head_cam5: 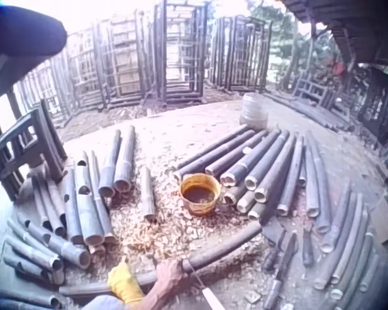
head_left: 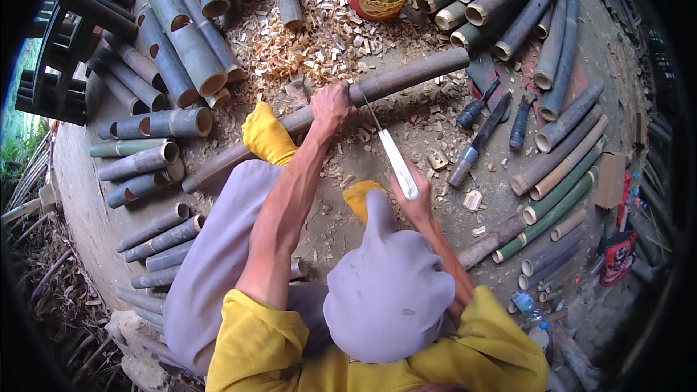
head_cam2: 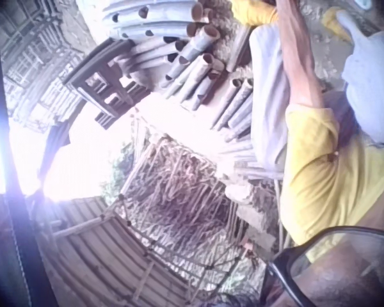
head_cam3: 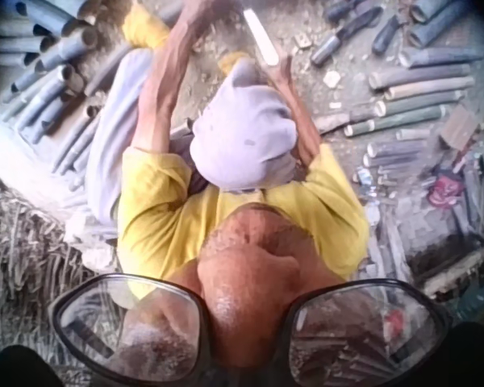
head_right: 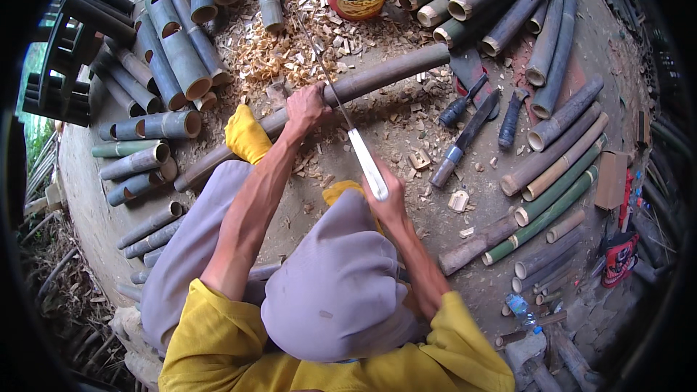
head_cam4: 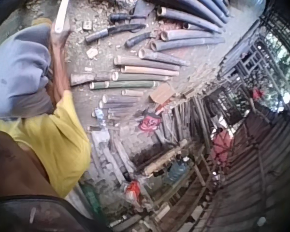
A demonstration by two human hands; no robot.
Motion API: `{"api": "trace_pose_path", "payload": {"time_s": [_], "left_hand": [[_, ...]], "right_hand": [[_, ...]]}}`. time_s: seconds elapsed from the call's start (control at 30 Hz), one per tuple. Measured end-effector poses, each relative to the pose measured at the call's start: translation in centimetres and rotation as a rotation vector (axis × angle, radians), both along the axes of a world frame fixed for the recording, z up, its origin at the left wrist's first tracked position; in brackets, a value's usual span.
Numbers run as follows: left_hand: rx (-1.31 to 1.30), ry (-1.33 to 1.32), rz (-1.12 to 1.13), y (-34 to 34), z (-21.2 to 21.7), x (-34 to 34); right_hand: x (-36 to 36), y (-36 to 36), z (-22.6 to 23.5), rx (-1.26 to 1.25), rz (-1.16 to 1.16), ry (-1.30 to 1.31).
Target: The person measures bamboo sections with a tape measure, cuts them using a hand saw, and carves the ends with a small blade while sitting on the ground.
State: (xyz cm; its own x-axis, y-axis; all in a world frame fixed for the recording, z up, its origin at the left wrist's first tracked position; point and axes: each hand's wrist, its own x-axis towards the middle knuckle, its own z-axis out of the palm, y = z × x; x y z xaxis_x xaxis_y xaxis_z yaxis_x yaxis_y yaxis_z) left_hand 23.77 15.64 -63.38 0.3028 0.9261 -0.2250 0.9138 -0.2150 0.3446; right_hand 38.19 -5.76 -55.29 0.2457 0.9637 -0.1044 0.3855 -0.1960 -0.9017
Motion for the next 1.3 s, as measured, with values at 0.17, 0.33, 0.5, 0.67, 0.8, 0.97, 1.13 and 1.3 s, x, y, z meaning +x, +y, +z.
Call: {"api": "trace_pose_path", "payload": {"time_s": [0.17, 0.33, 0.5, 0.67, 0.8, 0.97, 1.13, 1.3], "left_hand": [[-0.012, 0.015, -0.03, -0.1, 1.3, -0.5], [-0.029, 0.019, -0.035, -0.3, 0.5, -0.1], [-0.08, 0.011, -0.044, -0.1, 0.8, 0.1], [0.013, 0.002, -0.072, -0.1, 1.4, -0.8], [0.005, -0.031, -0.089, -0.1, 1.0, 0.9], [-0.006, 0.001, -0.03, -0.3, -0.6, -0.4], [-0.025, 0.038, -0.037, -0.1, 2.3, -0.5], [0.015, -0.029, -0.083, 0.2, 1.3, 1.0]], "right_hand": [[2.8, -12.0, 1.7, -0.04, 0.08, -0.165], [1.9, -4.3, -0.4, 0.027, 0.042, -0.08], [1.3, -3.1, 0.1, -0.019, 0.034, -0.01], [4.5, -17.3, 5.3, -0.04, 0.105, -0.242], [3.4, -7.6, -1.3, 0.041, 0.082, -0.171], [1.0, -3.0, -2.0, 0.047, 0.001, -0.017], [3.9, -16.8, 5.6, -0.098, 0.063, -0.215], [2.6, -3.5, -2.8, 0.245, 0.052, -0.205]]}}
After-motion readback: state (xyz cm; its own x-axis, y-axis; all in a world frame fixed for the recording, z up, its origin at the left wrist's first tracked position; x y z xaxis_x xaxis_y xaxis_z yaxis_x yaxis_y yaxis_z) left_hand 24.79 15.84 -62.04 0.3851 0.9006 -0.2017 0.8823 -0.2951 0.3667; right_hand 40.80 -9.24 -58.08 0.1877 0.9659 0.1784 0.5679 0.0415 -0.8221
